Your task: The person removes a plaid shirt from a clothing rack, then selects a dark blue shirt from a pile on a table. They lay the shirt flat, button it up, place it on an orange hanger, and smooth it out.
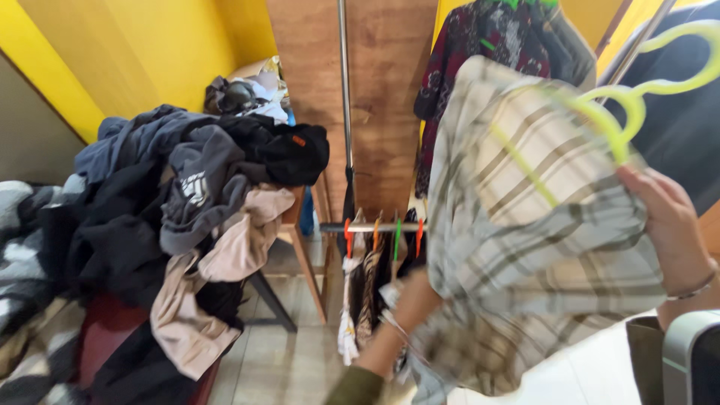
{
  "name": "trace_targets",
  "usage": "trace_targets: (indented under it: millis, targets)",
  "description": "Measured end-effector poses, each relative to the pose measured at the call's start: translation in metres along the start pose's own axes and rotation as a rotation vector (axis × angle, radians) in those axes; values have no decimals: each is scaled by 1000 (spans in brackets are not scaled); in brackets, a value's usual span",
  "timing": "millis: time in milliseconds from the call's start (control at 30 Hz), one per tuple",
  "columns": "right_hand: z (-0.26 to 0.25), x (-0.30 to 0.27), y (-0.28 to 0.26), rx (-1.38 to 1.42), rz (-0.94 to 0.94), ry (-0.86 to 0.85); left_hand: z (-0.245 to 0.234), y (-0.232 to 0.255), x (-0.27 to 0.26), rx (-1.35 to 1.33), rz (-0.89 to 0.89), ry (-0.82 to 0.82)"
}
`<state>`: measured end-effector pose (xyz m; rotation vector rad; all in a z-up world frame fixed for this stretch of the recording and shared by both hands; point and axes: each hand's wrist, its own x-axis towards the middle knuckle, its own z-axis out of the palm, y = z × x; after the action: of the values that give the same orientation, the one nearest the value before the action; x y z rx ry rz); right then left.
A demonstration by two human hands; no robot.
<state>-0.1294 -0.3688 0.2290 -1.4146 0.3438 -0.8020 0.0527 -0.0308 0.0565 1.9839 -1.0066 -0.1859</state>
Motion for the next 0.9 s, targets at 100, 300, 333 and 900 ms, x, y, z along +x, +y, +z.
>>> trace_targets:
  millis: [100, 300, 333, 900]
  targets:
    - [-1, 39, -35, 102, -152, 61, -79, 25, 89, 134, 102, 292]
    - [18, 103, -65, 34, -376, 145, -167, 107, 250, 827, 432, 965]
    - [25, 113, -69, 9, -405, 157, -168, 111, 266, 832, 341, 930]
    - [157, 196, 43, -603, -251, -106, -1, -177, 360, 99, -270, -209]
